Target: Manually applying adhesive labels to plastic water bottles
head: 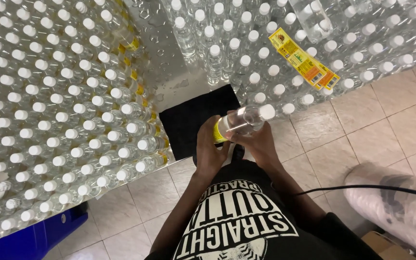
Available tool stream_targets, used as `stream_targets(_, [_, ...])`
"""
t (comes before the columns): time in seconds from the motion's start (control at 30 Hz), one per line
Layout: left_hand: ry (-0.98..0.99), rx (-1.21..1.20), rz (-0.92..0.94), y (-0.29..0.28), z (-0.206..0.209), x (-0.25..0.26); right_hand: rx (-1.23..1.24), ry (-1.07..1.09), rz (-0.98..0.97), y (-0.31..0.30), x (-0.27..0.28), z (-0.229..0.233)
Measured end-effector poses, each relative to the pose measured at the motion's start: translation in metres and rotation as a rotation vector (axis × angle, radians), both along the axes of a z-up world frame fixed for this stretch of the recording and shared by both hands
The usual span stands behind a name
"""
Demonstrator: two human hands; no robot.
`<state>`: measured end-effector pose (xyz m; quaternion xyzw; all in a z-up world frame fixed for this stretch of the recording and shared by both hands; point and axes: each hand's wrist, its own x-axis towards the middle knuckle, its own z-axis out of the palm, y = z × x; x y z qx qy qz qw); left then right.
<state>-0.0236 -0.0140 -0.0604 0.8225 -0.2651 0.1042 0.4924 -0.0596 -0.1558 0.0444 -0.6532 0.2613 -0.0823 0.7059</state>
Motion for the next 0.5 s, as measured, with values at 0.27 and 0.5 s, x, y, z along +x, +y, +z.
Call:
stream_targets(0.27, [0.586,-0.019,-0.090,0.020,0.002,-0.005,-0.028,0.064,0.320,-0.003,0.008,-0.019])
stream_targets(0.5, [0.869,-0.033,-0.110,0.045,-0.022,-0.010,-0.012,0.168,0.456,-0.008,0.024,-0.015])
